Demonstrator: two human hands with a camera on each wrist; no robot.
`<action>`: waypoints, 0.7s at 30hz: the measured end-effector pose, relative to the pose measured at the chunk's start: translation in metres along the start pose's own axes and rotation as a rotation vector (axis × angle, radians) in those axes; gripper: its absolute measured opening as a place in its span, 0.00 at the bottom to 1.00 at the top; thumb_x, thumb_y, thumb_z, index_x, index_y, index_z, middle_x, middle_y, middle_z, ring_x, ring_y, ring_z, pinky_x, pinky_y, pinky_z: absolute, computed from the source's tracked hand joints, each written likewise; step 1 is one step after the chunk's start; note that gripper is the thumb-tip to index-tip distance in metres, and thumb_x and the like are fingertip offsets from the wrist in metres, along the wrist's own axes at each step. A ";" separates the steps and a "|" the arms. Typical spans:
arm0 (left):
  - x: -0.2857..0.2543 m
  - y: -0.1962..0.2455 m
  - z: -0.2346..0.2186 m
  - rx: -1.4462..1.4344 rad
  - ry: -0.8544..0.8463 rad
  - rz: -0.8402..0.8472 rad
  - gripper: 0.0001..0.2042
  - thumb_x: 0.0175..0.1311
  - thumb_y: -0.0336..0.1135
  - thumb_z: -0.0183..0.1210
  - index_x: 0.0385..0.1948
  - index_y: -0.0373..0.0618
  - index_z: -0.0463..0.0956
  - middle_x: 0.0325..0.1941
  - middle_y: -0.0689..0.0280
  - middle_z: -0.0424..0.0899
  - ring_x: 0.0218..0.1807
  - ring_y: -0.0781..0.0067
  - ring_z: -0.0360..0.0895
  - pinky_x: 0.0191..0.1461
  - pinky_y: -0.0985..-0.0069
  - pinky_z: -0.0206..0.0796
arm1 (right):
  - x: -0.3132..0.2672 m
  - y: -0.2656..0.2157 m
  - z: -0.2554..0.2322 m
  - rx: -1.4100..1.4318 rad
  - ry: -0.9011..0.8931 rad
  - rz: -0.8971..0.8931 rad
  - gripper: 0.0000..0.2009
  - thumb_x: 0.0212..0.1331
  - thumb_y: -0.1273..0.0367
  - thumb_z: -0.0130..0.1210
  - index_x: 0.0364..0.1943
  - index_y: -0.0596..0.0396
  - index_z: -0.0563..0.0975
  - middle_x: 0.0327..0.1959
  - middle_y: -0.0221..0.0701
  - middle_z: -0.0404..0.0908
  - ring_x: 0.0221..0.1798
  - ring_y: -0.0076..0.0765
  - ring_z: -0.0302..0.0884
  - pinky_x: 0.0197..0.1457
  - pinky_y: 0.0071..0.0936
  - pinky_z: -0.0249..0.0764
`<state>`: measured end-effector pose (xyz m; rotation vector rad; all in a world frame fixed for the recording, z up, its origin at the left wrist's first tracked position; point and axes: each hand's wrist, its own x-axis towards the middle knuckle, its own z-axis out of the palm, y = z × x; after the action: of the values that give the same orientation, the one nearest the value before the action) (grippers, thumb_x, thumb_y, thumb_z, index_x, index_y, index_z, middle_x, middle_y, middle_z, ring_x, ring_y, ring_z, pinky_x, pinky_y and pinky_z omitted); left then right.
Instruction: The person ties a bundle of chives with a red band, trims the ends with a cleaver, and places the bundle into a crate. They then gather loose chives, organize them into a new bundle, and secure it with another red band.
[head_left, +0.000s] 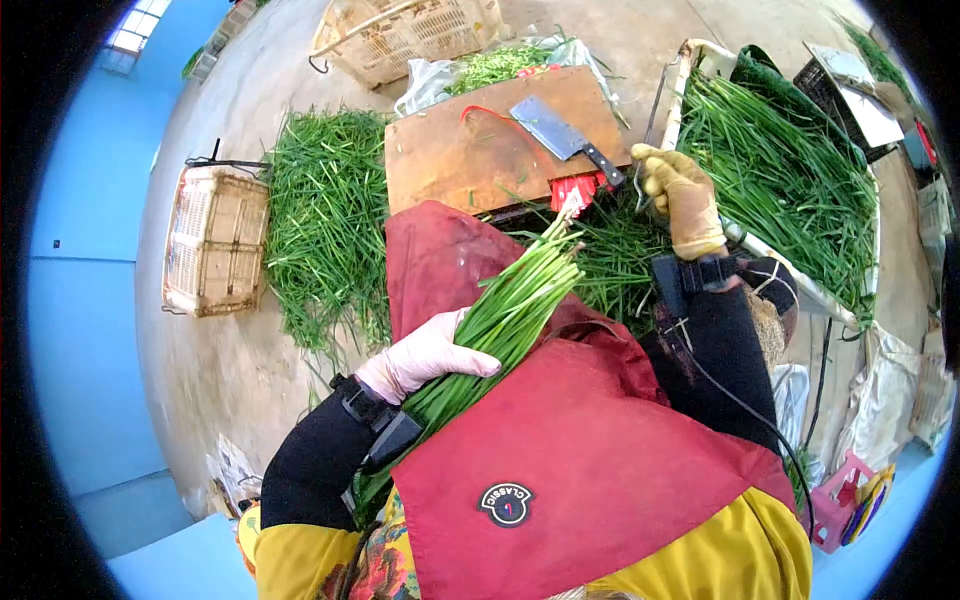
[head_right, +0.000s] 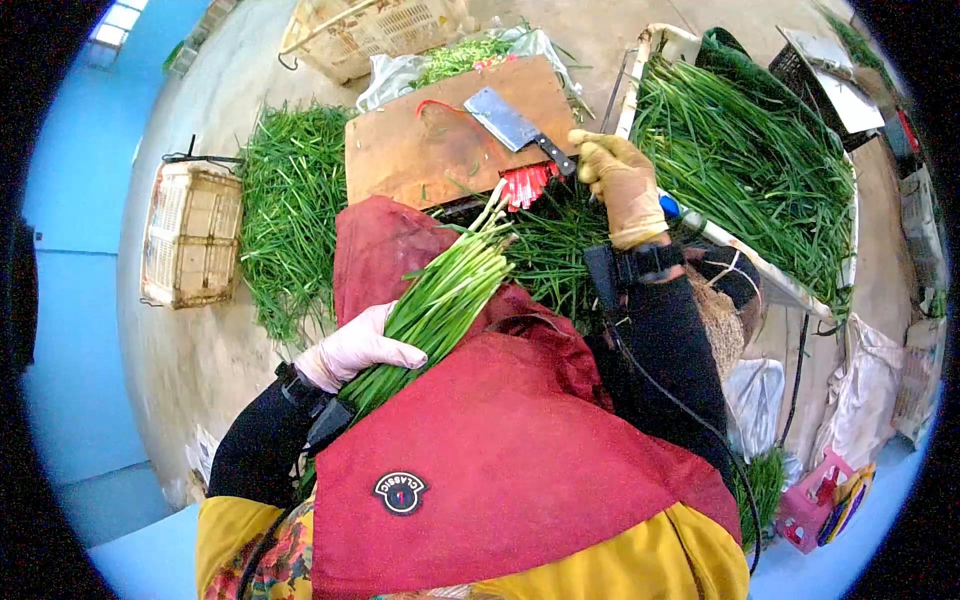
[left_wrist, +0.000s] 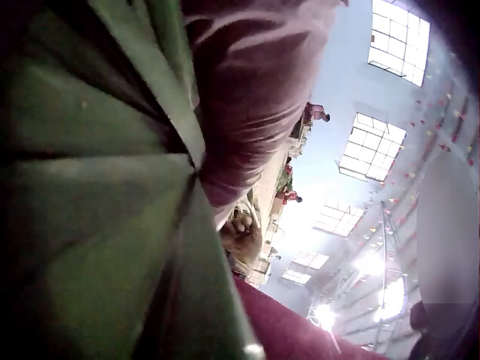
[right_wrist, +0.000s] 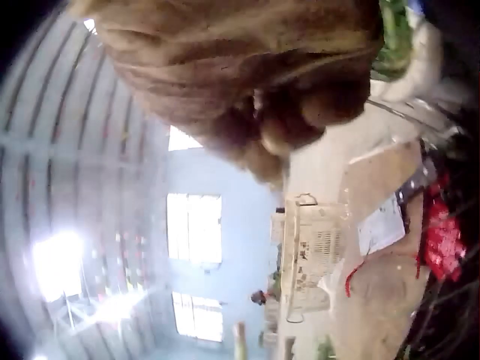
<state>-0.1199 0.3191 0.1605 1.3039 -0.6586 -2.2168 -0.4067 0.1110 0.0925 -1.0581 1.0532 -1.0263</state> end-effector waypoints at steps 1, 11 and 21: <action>0.001 -0.003 -0.002 0.036 0.012 0.027 0.34 0.51 0.26 0.70 0.63 0.41 0.65 0.58 0.69 0.76 0.59 0.79 0.71 0.65 0.76 0.62 | -0.008 -0.007 0.006 -0.142 -0.103 -0.022 0.11 0.65 0.70 0.54 0.48 0.54 0.82 0.28 0.21 0.79 0.26 0.14 0.69 0.30 0.12 0.65; 0.006 -0.013 -0.004 0.119 0.011 0.037 0.35 0.51 0.25 0.69 0.64 0.40 0.64 0.61 0.69 0.74 0.60 0.79 0.70 0.67 0.75 0.60 | -0.035 0.004 0.086 -0.759 -0.636 -0.400 0.09 0.53 0.70 0.58 0.37 0.56 0.84 0.31 0.40 0.85 0.37 0.43 0.84 0.45 0.34 0.78; -0.007 -0.005 -0.007 -0.044 0.051 0.058 0.34 0.50 0.26 0.69 0.62 0.42 0.67 0.57 0.68 0.77 0.57 0.79 0.73 0.63 0.76 0.63 | -0.005 0.046 -0.015 -0.919 -0.450 -0.075 0.14 0.55 0.61 0.59 0.40 0.53 0.83 0.37 0.42 0.83 0.44 0.49 0.81 0.51 0.41 0.75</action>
<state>-0.1118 0.3266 0.1593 1.2983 -0.6177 -2.1326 -0.4169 0.1220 0.0464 -1.9666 1.1175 -0.2773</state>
